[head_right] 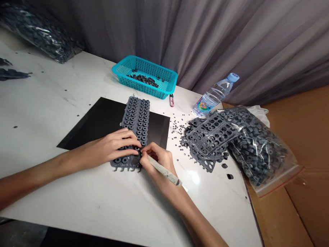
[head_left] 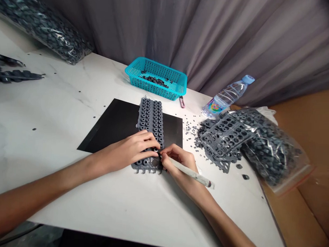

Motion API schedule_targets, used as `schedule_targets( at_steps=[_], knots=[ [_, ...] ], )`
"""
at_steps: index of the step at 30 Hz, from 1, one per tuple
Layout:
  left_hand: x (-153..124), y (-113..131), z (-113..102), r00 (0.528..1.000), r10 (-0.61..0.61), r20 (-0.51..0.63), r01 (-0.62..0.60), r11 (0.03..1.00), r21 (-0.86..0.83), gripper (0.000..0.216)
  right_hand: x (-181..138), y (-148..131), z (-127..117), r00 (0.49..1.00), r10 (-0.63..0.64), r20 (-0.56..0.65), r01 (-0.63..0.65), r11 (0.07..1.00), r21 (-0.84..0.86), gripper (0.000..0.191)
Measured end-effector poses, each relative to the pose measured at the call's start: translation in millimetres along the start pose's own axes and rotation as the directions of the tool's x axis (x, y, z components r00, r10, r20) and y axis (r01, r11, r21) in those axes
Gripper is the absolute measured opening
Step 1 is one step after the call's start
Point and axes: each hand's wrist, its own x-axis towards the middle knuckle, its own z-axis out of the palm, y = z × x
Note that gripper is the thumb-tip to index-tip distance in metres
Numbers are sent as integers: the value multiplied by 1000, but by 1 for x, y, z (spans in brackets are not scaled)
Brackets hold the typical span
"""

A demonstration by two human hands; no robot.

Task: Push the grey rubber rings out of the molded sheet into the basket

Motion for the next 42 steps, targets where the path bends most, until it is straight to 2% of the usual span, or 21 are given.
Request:
schedule_targets(
  at_steps=[3,5,7,9,11,14,17,20,26,30,33,35,39,42],
  knots=[
    [-2,4,8,996,84,-40,-78,987,141,26,-3,-2,5,998,-57,-31,54,995,-87,13],
    [-2,6,11,979,95,-180,-76,991,111,23,-4,-2,8,995,-85,-55,78,990,-120,13],
    [-1,6,9,941,-4,-339,-6,1000,-28,19,-4,-1,10,995,-82,-64,73,989,-127,13],
    [1,4,4,903,-188,-387,104,968,-228,17,-4,0,8,998,-45,-53,40,996,-84,13],
    [2,0,-2,898,-317,-306,176,894,-411,18,-4,2,4,1000,13,-26,-13,1000,11,15],
    [4,-6,-7,900,-399,-175,211,751,-626,20,-2,3,-4,998,68,1,-67,979,195,18],
    [5,-7,-11,883,-453,-126,224,640,-735,23,1,4,-13,996,63,-70,-38,949,312,21],
    [5,-6,-13,884,-464,-56,258,583,-771,25,5,8,-18,989,70,-133,-26,952,306,22],
    [3,-10,-11,897,-436,67,318,535,-783,30,4,15,-17,993,57,-105,-37,981,191,21],
    [3,-12,-8,883,-451,131,359,467,-808,34,4,13,-18,993,41,-113,-24,989,143,22],
    [4,-9,-9,887,-437,147,354,441,-825,32,4,10,-20,990,-29,-137,38,998,57,20],
    [5,-5,-9,893,-419,163,345,407,-846,30,3,7,-19,981,-126,-147,121,992,-42,18],
    [5,3,-8,889,-406,210,353,318,-880,29,2,0,-15,924,-359,-131,326,920,-217,13],
    [6,8,-6,882,-412,226,360,283,-889,29,1,-4,-13,889,-448,-99,411,874,-259,13]
  ],
)
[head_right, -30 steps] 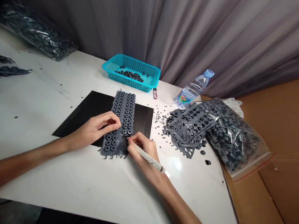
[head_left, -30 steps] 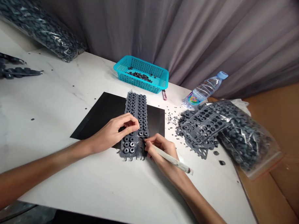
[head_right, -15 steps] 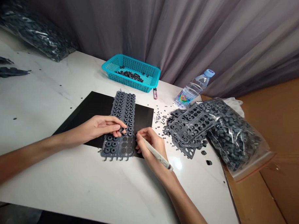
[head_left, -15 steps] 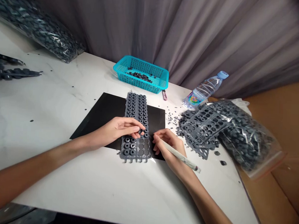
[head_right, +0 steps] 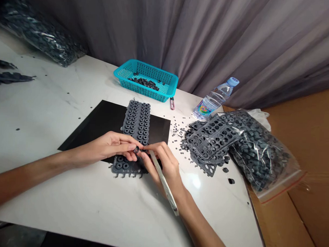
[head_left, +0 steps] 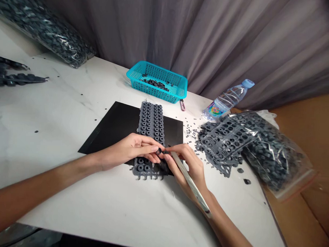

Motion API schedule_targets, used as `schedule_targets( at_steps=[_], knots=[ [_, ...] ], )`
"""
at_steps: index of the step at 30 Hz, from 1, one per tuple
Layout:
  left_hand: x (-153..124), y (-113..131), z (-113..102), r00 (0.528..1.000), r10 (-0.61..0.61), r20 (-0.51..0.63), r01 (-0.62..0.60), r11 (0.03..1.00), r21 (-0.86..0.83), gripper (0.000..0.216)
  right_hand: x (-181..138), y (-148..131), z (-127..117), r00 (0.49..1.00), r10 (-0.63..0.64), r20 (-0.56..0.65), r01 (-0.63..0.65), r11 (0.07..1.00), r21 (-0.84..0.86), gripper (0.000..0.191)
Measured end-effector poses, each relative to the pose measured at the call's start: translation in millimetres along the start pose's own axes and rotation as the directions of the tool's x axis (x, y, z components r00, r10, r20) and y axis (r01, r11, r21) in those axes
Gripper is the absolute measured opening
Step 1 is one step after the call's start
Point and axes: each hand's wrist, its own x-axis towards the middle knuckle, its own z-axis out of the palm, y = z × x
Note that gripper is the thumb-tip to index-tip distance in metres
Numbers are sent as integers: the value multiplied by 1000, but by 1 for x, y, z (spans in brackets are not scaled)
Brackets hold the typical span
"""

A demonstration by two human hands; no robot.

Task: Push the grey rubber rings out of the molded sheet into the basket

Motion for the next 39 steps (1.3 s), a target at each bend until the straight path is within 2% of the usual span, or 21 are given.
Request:
schedule_targets(
  at_steps=[5,11,13,15,16,17,19,20,22,25,29,35,39],
  knots=[
    [-1,0,6,1000,-12,22,12,999,-31,30,0,1,1,997,-69,16,69,997,-17,20],
    [2,-7,7,1000,-21,-20,20,1000,-21,38,1,0,0,992,-95,79,97,995,-17,16],
    [1,-9,8,999,17,-31,-17,1000,8,41,4,1,-3,993,-103,62,106,993,-44,15],
    [-2,-10,10,988,138,-73,-123,975,184,37,7,9,-11,995,-88,-48,80,987,-141,10],
    [-4,-11,10,969,235,-73,-198,923,330,33,9,15,-17,990,-65,-122,38,977,-212,7],
    [-6,-11,10,940,339,-47,-275,829,488,29,10,23,-24,978,-20,-209,-42,957,-288,7],
    [-9,-10,8,875,481,61,-364,569,738,24,10,42,-38,964,24,-264,-138,895,-423,11],
    [-10,-10,6,858,501,110,-369,455,810,24,9,52,-45,962,47,-269,-174,865,-471,13],
    [-9,-10,2,866,481,134,-317,322,892,35,7,70,-55,963,92,-255,-218,821,-528,17],
    [-6,-10,-4,903,417,108,-240,279,930,49,4,83,-60,970,126,-208,-223,801,-556,20],
    [-6,-8,-5,918,377,121,-235,273,933,44,4,80,-57,976,114,-184,-200,804,-561,21],
    [-10,-5,-4,918,361,166,-264,243,934,40,7,67,-54,979,67,-193,-173,774,-609,25],
    [-9,-4,-6,906,365,214,-300,200,933,27,10,53,-51,985,47,-167,-126,854,-505,22]
  ],
)
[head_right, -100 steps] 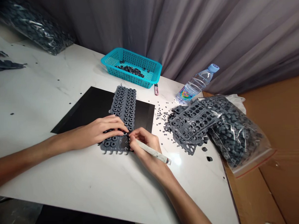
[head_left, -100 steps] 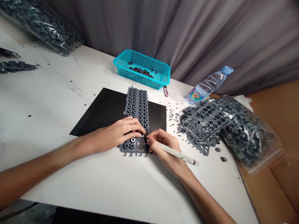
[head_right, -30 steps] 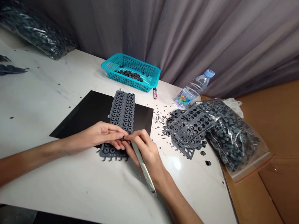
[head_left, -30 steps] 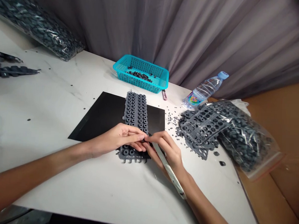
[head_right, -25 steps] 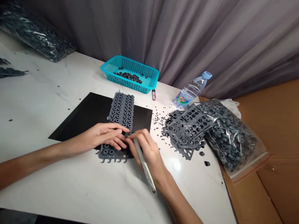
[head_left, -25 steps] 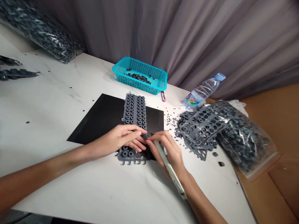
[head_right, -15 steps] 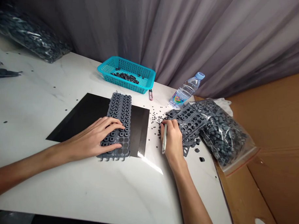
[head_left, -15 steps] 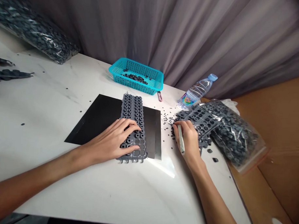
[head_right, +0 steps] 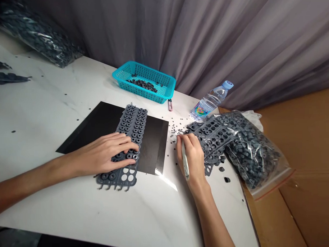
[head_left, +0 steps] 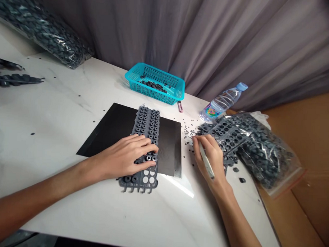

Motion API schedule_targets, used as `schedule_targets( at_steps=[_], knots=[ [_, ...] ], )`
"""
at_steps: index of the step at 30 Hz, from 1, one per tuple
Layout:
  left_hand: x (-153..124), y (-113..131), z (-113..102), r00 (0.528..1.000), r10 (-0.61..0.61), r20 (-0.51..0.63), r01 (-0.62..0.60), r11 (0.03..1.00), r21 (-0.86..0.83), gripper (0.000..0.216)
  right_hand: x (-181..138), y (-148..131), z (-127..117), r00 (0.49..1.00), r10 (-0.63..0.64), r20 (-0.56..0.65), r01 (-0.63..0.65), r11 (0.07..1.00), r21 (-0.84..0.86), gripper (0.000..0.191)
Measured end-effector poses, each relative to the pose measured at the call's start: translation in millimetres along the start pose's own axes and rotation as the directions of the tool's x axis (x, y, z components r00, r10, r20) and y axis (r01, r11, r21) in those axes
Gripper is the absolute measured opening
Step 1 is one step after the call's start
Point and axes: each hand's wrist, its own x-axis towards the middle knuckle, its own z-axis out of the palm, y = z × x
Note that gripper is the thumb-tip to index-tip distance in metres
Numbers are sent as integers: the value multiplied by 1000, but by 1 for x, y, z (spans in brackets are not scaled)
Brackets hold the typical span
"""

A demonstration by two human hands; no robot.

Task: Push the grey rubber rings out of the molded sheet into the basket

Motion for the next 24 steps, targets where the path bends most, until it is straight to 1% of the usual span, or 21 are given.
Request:
schedule_targets(
  at_steps=[2,4,6,7,9,11,13,15,19,24],
  knots=[
    [0,-1,0,1000,24,-12,-24,1000,18,23,-2,-11,-1,997,18,75,-29,988,152,21],
    [1,-1,0,998,54,-38,-53,998,38,21,-7,-23,1,976,87,198,-149,934,325,26],
    [1,-2,0,995,82,-50,-80,996,29,19,-13,-35,4,931,151,332,-304,823,479,24],
    [1,-2,0,995,87,-48,-87,996,6,18,-16,-41,5,904,160,397,-369,761,534,21],
    [1,-2,0,996,84,-28,-85,994,-67,15,-21,-51,8,853,135,505,-459,655,600,19],
    [1,-1,0,997,75,-4,-75,989,-129,13,-23,-59,10,813,97,574,-509,596,621,17],
    [2,-1,-1,997,70,13,-67,987,-149,12,-25,-65,12,786,76,613,-540,565,623,11],
    [3,-2,-2,997,69,27,-64,988,-144,11,-26,-68,14,772,72,632,-567,529,632,3],
    [3,-3,-2,996,84,36,-79,990,-119,14,-27,-69,20,766,91,636,-604,439,665,2],
    [3,-3,-1,997,78,12,-76,988,-131,15,-27,-68,22,776,111,620,-599,436,672,4]
  ],
)
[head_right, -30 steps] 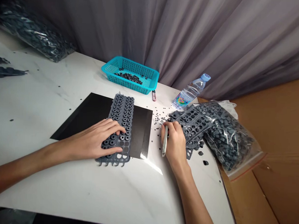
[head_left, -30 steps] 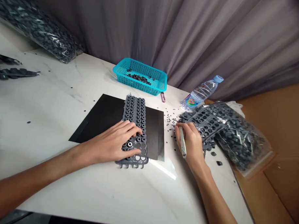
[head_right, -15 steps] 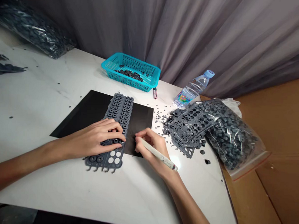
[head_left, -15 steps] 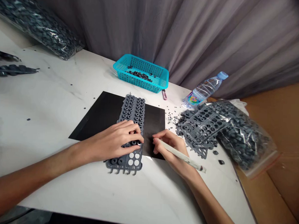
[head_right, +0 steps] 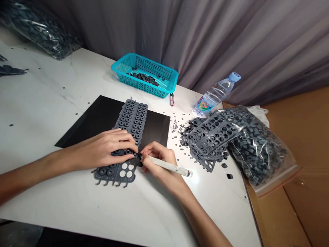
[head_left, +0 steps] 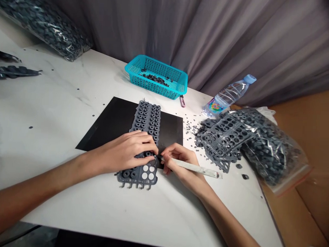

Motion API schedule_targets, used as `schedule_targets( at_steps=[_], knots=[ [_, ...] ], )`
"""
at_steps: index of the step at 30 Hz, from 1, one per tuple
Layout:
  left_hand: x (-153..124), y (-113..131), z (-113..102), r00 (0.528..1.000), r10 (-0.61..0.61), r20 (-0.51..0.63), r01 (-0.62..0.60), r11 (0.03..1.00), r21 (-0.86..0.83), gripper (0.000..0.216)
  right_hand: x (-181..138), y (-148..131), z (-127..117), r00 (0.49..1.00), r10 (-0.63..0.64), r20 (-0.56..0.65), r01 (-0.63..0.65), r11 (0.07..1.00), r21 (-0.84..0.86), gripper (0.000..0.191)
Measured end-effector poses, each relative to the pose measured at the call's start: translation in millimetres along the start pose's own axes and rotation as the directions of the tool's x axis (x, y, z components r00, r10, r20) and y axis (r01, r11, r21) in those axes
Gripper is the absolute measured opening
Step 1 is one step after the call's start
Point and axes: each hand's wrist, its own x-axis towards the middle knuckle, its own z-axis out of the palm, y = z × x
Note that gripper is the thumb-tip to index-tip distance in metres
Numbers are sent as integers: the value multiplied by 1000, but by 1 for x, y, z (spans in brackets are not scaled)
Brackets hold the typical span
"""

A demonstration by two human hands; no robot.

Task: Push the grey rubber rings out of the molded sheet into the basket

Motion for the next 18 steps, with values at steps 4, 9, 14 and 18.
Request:
schedule_targets(
  at_steps=[4,9,14,18],
  knots=[
    [0,1,-1,1000,-4,-13,4,1000,-6,14,0,0,0,1000,-2,11,2,1000,8,6],
    [0,0,0,1000,12,11,-12,999,42,15,0,3,-1,1000,-4,3,4,1000,-19,10],
    [0,-1,0,999,29,15,-30,998,48,14,0,5,0,1000,-4,3,4,1000,-27,8],
    [0,0,-2,1000,23,9,-23,998,54,14,-1,3,-1,1000,-5,5,5,999,-46,7]
  ],
)
